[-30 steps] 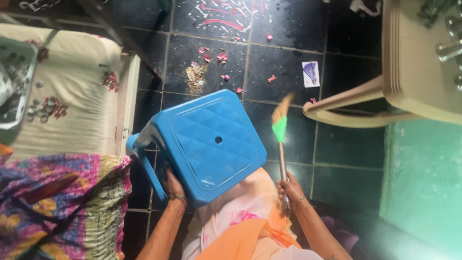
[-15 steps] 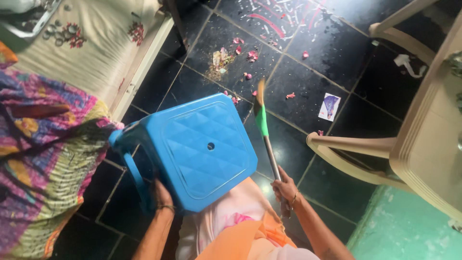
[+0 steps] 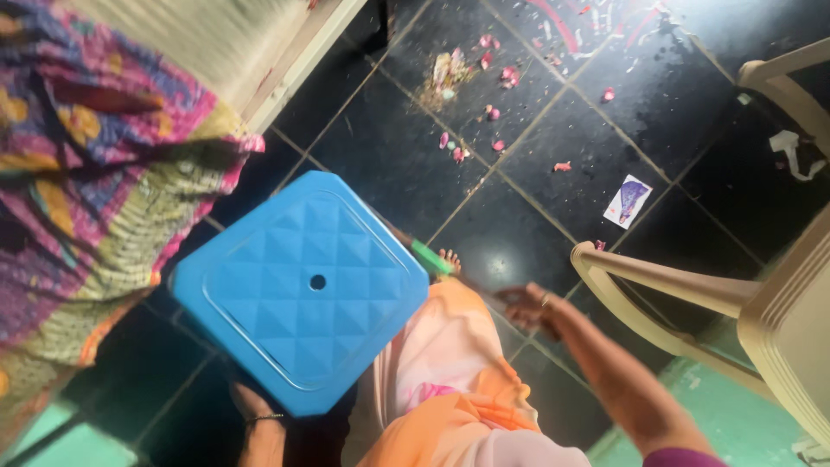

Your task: The person sweeps a tiled floor using a broom, gathering debris such as flower petals, paper, and plastic wrappers into a pile. They move a blue plastic stool to access the area underneath and continue sweeping around furniture and a bed.

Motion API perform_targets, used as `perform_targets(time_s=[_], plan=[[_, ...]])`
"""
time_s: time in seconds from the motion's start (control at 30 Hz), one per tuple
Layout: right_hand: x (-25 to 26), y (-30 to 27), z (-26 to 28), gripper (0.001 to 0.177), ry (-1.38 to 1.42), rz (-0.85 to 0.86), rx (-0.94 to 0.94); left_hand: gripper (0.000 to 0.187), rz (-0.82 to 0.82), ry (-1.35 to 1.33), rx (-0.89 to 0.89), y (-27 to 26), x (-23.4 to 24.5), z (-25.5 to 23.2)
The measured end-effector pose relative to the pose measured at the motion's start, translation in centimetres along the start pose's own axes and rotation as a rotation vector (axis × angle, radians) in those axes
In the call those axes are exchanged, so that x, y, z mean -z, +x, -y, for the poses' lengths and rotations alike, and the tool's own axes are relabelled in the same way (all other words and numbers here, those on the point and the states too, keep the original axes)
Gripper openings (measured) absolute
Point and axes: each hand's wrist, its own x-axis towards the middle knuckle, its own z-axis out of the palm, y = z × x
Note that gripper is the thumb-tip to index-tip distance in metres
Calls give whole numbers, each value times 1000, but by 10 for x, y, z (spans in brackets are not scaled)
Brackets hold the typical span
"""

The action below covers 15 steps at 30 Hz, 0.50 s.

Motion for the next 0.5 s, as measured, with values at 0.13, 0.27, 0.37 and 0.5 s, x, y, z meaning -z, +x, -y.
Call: perform_targets(time_s=[0.13, 0.27, 0.37, 0.5], plan=[[44, -14, 29, 77, 121, -286, 81, 68, -105, -90, 1, -1, 38, 6], [9, -30, 64, 74, 157, -473, 159, 66, -221, -147, -43, 28, 95, 30], [-46, -25, 56, 57, 262, -291, 163, 65, -255, -254, -146, 57, 149, 66], [-140, 5, 46, 65, -448, -199, 203, 73, -445, -218, -94, 76, 200, 94]])
